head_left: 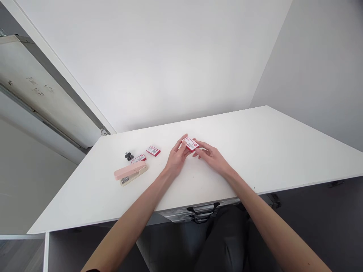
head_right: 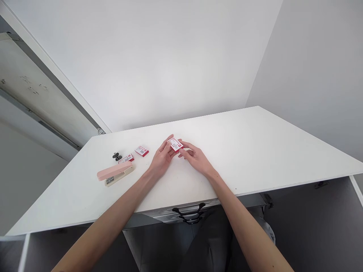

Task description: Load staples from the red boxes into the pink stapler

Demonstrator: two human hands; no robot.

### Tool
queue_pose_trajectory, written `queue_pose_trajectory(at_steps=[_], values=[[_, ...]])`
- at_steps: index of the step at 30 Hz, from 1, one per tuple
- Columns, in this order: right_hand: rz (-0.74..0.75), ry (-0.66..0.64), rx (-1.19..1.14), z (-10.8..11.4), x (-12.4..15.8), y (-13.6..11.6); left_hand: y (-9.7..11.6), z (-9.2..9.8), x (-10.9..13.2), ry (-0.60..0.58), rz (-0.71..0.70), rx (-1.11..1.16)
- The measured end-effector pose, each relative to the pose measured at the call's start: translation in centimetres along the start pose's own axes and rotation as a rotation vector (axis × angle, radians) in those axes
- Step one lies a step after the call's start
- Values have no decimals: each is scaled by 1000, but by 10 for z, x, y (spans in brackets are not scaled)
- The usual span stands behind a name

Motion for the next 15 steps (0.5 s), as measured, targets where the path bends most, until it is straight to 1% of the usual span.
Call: queue_pose_trajectory(at_steps=[6,15], values=[[-3,3,3,1,-1,2,-2,2,0,10,5,37],[-22,-4,1,0,-1,1,-1,-6,1,-33,9,-67]])
Point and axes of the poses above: each hand's wrist, its own x-axis away from the middle knuckle, its own z-axis out of the back of the hand, y = z × x, the point moved 8 cm from there along -x, towards the middle knuckle, and after that the axes turned 13 degrees about -y, right-handed, at the moved point
